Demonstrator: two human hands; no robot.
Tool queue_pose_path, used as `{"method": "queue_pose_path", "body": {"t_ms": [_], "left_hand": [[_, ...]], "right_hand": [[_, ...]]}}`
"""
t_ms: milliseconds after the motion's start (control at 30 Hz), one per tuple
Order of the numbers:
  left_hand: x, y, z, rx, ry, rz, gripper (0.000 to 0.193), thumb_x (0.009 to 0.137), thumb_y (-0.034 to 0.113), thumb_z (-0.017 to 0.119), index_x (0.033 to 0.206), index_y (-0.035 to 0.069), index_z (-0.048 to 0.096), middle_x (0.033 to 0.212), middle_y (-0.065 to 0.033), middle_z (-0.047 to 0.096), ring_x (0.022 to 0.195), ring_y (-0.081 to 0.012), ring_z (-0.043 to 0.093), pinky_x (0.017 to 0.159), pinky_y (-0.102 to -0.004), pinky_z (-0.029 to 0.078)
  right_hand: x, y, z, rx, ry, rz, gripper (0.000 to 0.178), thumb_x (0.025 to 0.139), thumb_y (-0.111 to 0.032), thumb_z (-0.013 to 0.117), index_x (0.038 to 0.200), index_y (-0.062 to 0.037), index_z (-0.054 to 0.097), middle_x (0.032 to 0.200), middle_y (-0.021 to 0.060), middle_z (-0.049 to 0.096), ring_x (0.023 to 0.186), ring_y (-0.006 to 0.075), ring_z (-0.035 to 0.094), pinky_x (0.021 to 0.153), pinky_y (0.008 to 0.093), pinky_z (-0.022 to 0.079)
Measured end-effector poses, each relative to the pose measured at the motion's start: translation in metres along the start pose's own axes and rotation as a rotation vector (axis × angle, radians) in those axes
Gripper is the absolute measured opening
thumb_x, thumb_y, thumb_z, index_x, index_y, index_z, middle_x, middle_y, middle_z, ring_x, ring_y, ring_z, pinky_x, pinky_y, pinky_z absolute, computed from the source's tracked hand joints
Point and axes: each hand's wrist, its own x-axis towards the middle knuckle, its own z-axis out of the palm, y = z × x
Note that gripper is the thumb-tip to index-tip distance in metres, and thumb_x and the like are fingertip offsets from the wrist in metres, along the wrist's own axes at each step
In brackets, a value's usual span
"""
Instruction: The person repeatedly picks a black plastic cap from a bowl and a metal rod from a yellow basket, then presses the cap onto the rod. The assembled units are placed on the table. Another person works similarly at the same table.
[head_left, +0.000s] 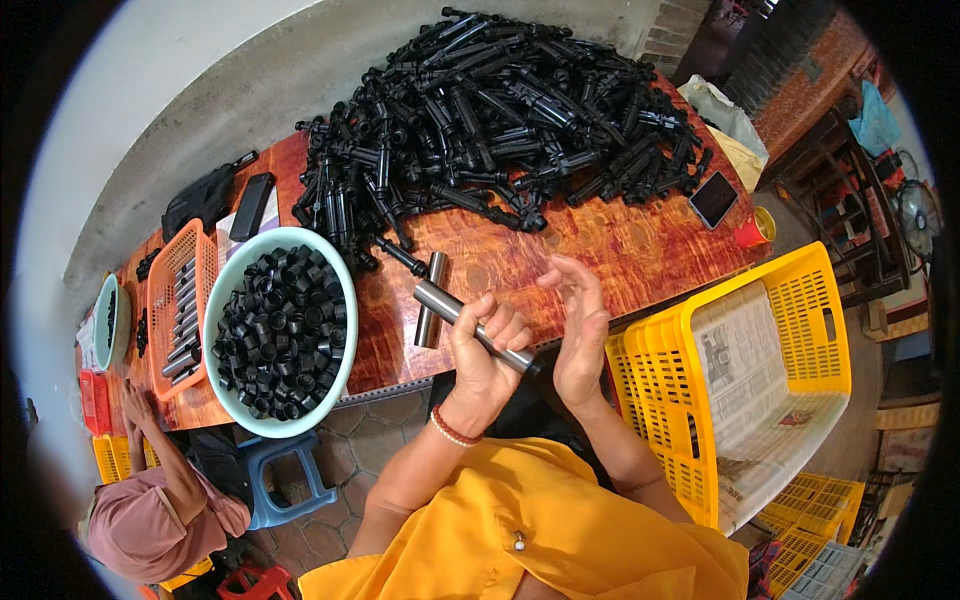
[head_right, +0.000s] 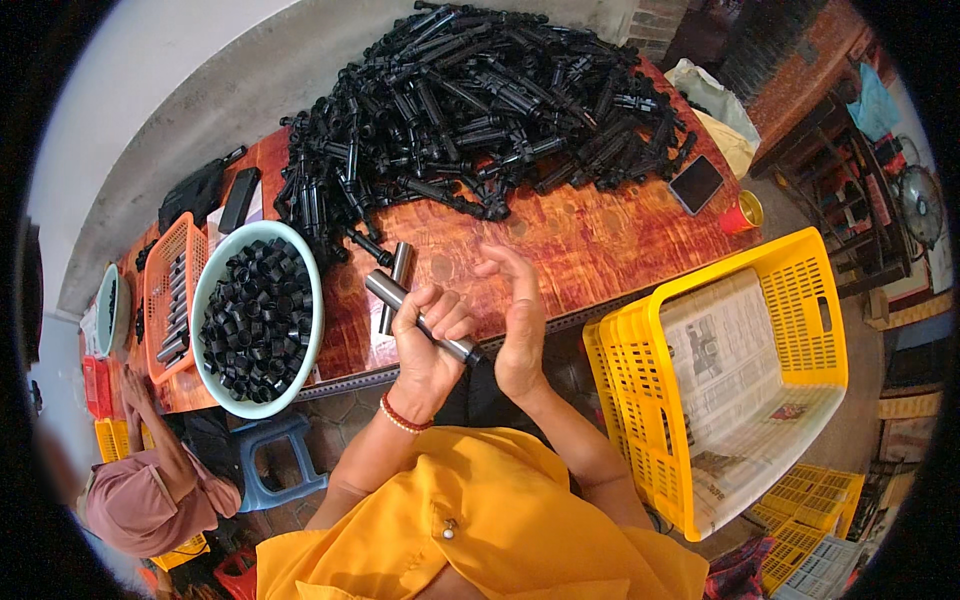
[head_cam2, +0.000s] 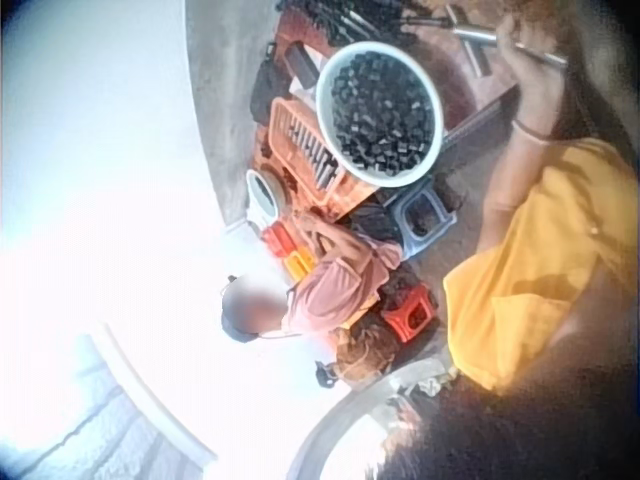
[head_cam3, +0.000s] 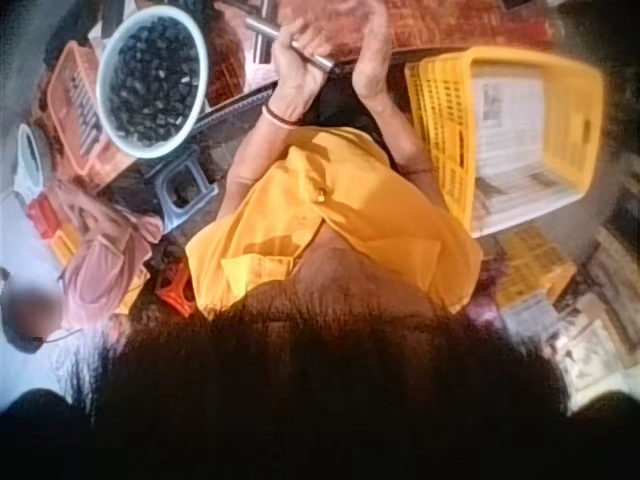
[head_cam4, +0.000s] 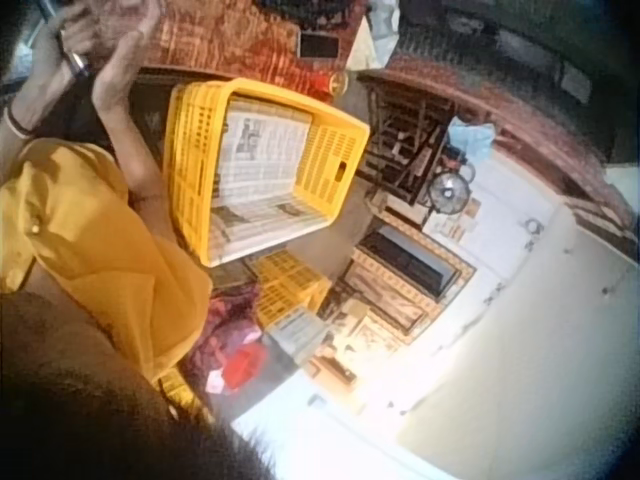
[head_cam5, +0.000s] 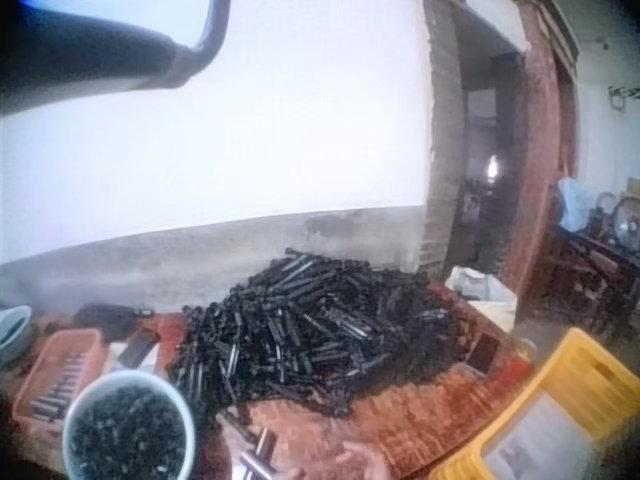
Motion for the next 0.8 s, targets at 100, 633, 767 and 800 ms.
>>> {"method": "queue_pose_path", "body": {"t_ms": [100,633,767,800], "left_hand": [[0.003,0.009,-0.003,-0.02,0.003,0.011,0.03,0.087,0.015,0.05,0.062,0.015,0.034,0.055,0.0049,0.03,0.047,-0.0069,0.03,0.046,-0.0217,0.029],[-0.002,-0.012,-0.002,0.082,0.053,0.053,0.031,0.088,0.015,0.05,0.062,0.015,0.035,0.053,0.0049,0.028,0.045,-0.0072,0.03,0.043,-0.0216,0.027],[-0.002,-0.001,-0.013,0.071,0.035,0.072,0.031,0.091,0.017,0.048,0.063,0.014,0.036,0.053,0.0041,0.03,0.046,-0.008,0.032,0.045,-0.0229,0.028],[-0.003,0.002,-0.013,0.079,0.024,0.089,0.03,0.092,0.017,0.048,0.064,0.014,0.036,0.054,0.0039,0.031,0.047,-0.0079,0.032,0.045,-0.0231,0.029]], "right_hand": [[-0.007,0.002,-0.008,-0.031,0.019,0.037,0.067,0.096,-0.057,0.022,0.126,-0.0016,0.045,0.114,0.0073,0.048,0.107,0.0178,0.046,0.101,0.0357,0.03],[-0.013,0.016,0.021,-0.016,0.17,-0.094,0.066,0.094,-0.056,0.029,0.127,-0.0001,0.041,0.122,0.0108,0.046,0.111,0.0214,0.044,0.101,0.0386,0.029],[-0.013,0.02,0.03,-0.045,0.086,-0.047,0.069,0.094,-0.057,0.025,0.127,0.0023,0.041,0.118,0.0124,0.045,0.11,0.0221,0.044,0.101,0.0385,0.029],[-0.013,0.021,0.032,-0.051,0.065,-0.035,0.069,0.094,-0.056,0.025,0.127,0.0024,0.041,0.117,0.0122,0.045,0.11,0.0218,0.044,0.101,0.0384,0.029]]}}
